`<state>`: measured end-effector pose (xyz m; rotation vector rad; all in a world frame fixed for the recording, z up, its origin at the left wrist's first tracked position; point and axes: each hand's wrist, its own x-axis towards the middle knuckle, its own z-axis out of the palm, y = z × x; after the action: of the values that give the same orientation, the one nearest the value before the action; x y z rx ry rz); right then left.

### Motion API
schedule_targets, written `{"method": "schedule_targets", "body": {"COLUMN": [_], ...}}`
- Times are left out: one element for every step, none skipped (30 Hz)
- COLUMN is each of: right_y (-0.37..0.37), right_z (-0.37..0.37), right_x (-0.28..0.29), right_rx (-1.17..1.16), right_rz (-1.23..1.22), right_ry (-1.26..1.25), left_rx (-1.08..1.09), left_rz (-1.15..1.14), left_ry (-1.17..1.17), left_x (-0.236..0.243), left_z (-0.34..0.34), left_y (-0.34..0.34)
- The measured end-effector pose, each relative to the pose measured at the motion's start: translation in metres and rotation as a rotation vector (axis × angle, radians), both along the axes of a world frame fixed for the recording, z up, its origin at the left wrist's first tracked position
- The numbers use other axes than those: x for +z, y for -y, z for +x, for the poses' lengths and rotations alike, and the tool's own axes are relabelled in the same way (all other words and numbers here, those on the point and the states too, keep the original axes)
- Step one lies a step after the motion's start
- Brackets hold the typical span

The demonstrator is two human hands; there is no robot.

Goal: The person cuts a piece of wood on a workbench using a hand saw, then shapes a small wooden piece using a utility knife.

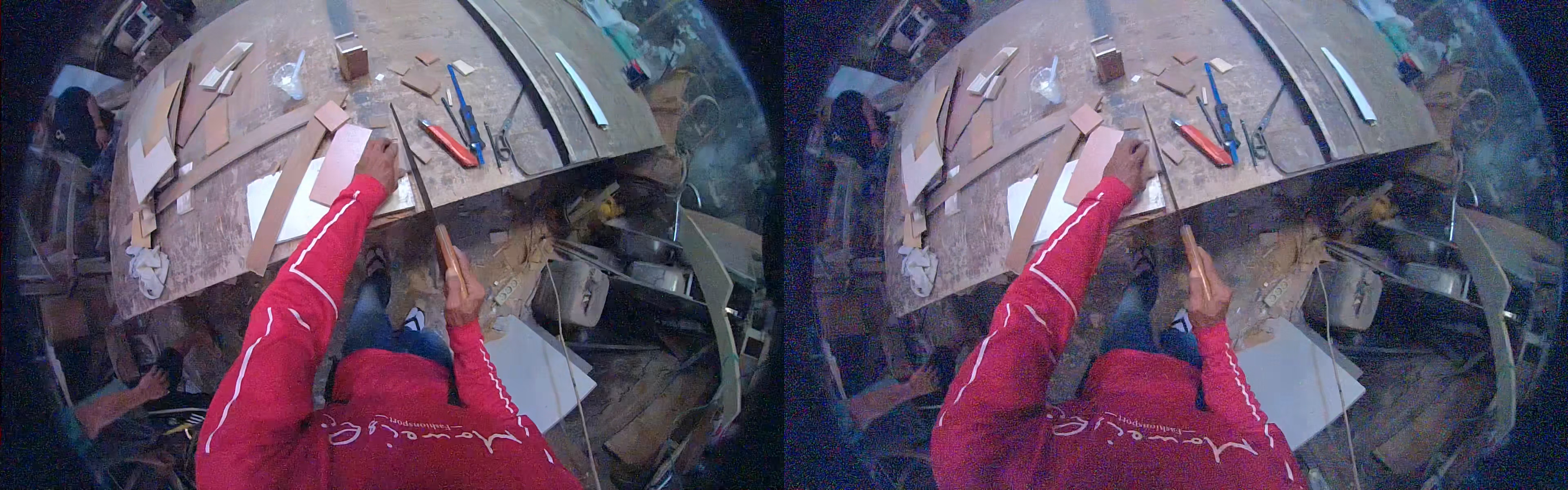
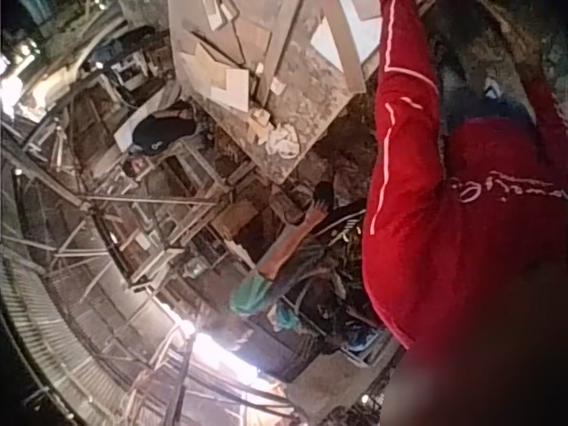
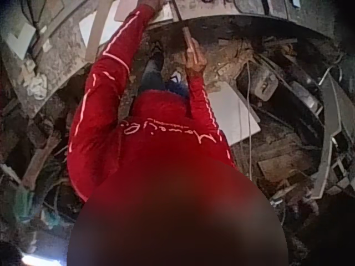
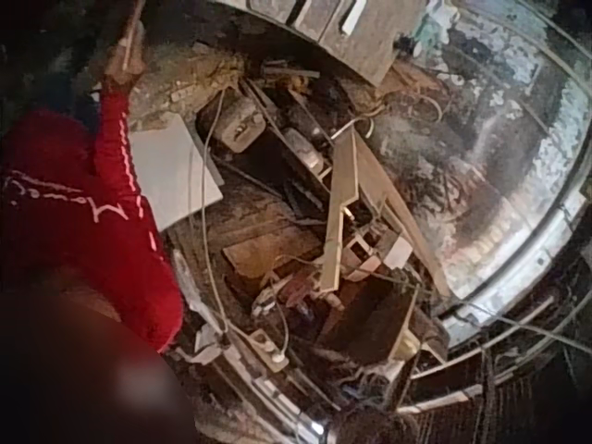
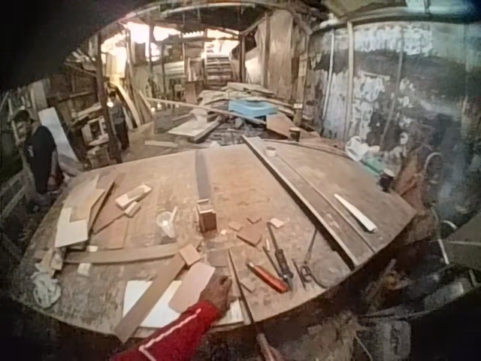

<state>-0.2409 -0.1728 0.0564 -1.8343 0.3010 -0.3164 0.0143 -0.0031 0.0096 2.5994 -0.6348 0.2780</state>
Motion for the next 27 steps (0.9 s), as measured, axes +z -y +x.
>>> {"method": "schedule_targets", "body": {"right_y": [0.0, -0.001, -0.002, -0.003, -0.001, 0.001, 0.003, 0.002, 0.001, 0.0, 0.001, 0.003, 0.005, 0.006, 0.008, 0.009, 0.009, 0.008, 0.007, 0.008, 0.008, 0.009, 0.008, 0.004, 0.002, 0.007, 0.011], "right_z": [-0.005, -0.009, -0.014, -0.018, -0.022, -0.025, -0.027, -0.025, -0.024, -0.023, -0.023, -0.024, -0.024, -0.025, -0.026, -0.027, -0.03, -0.036, -0.043, -0.051, -0.06, -0.064, -0.059, -0.049, -0.04, -0.035, -0.028], "right_x": [0.0, 0.004, 0.01, 0.014, 0.012, 0.009, 0.007, 0.011, 0.016, 0.018, 0.018, 0.016, 0.015, 0.015, 0.017, 0.018, 0.022, 0.027, 0.029, 0.028, 0.028, 0.027, 0.026, 0.025, 0.024, 0.017, 0.01], "right_rx": [0.001, 0.005, 0.007, 0.01, 0.006, 0.016, 0.025, 0.025, 0.026, 0.026, 0.026, 0.026, 0.027, 0.024, 0.028, 0.032, 0.037, 0.04, 0.042, 0.046, 0.038, 0.031, 0.021, 0.006, -0.01, -0.019, -0.058], "right_rz": [-0.02, -0.019, 0.0, 0.019, 0.016, -0.033, -0.083, -0.083, -0.041, 0.002, 0.002, 0.033, 0.065, 0.067, 0.018, -0.031, -0.028, -0.041, -0.055, -0.055, -0.022, 0.01, 0.008, -0.038, -0.084, -0.09, -0.123], "right_ry": [0.002, 0.004, -0.013, -0.031, -0.029, -0.016, -0.003, -0.001, -0.009, -0.018, -0.017, -0.034, -0.051, -0.053, -0.066, -0.079, -0.079, -0.124, -0.169, -0.167, -0.14, -0.114, -0.115, -0.047, 0.022, 0.013, 0.08], "left_rx": [-0.01, -0.005, 0.015, 0.035, 0.031, 0.034, 0.037, 0.038, 0.038, 0.037, 0.038, 0.031, 0.025, 0.023, 0.027, 0.03, 0.035, 0.03, 0.025, 0.029, -0.004, -0.036, -0.045, -0.048, -0.05, -0.06, -0.007], "left_rz": [0.047, 0.048, 0.066, 0.085, 0.082, 0.121, 0.159, 0.159, 0.193, 0.227, 0.227, 0.227, 0.227, 0.229, 0.187, 0.145, 0.147, 0.158, 0.169, 0.169, 0.176, 0.184, 0.182, 0.166, 0.149, 0.143, 0.068], "left_ry": [-0.004, -0.002, -0.017, -0.032, -0.03, -0.069, -0.107, -0.105, -0.181, -0.257, -0.256, -0.231, -0.206, -0.208, -0.201, -0.194, -0.194, -0.173, -0.152, -0.151, -0.118, -0.086, -0.086, -0.055, -0.024, -0.031, -0.042], "left_x": [0.003, 0.004, 0.005, 0.006, 0.01, 0.014, 0.018, 0.023, 0.028, 0.032, 0.032, 0.031, 0.031, 0.031, 0.031, 0.032, 0.029, 0.027, 0.024, 0.019, 0.014, 0.009, 0.003, -0.001, -0.004, -0.004, 0.003], "left_z": [0.001, 0.002, 0.003, 0.004, 0.004, 0.004, 0.005, 0.007, 0.011, 0.013, 0.013, 0.013, 0.012, 0.01, 0.008, 0.006, 0.006, 0.007, 0.007, 0.01, 0.012, 0.013, 0.016, 0.015, 0.015, 0.013, 0.013], "left_y": [0.0, 0.0, 0.0, -0.001, 0.003, 0.005, 0.008, 0.007, 0.004, 0.002, 0.001, 0.001, 0.0, 0.001, 0.003, 0.005, 0.004, 0.004, 0.003, 0.0, -0.005, -0.009, -0.006, -0.006, -0.005, 0.002, 0.007]}}
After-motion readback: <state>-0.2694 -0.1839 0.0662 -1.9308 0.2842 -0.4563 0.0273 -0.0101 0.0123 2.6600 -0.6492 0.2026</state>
